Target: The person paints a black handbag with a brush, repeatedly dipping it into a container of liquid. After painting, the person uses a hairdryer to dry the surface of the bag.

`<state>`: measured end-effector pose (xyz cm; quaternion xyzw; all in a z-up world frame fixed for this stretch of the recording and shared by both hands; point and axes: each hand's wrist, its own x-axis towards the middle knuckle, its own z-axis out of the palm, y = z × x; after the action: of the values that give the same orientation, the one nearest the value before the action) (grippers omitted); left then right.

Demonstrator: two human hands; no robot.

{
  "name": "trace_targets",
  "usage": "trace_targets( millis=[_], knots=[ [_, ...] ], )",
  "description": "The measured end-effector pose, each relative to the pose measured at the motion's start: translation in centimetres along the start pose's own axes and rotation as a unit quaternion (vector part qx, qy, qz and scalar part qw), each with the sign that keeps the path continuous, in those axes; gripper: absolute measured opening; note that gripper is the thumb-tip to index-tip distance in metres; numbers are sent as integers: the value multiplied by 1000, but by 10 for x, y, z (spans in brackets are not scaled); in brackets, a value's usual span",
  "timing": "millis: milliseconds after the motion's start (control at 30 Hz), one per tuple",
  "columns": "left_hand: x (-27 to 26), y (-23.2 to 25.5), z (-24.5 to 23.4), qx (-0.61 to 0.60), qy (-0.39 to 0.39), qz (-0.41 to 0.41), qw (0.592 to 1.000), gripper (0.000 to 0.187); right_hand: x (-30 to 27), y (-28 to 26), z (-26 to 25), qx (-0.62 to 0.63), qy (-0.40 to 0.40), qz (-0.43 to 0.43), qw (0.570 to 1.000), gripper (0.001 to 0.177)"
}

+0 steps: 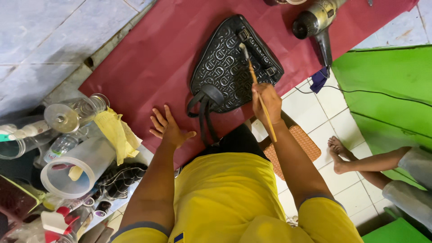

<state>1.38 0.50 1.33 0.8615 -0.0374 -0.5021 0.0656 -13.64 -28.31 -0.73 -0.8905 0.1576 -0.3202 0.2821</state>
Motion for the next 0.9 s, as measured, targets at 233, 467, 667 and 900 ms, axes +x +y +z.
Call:
trace_targets(
  millis=[233, 467, 667, 900],
  knots=[
    [0, -2, 0, -1, -5, -3, 1000, 152, -3, 5, 9, -16, -10, 0, 1000, 14],
    [2, -1, 0, 1, -4, -2, 1000, 151, 33, -38, -25, 38, 32, 37, 998, 12],
    [3, -4, 0, 4, 0, 3, 1000, 152, 127, 15, -83, 42, 211, 37, 976, 17],
    [20, -13, 17, 9, 26, -24, 999, 156, 199, 78, -55, -8, 87, 112, 990, 11]
  ],
)
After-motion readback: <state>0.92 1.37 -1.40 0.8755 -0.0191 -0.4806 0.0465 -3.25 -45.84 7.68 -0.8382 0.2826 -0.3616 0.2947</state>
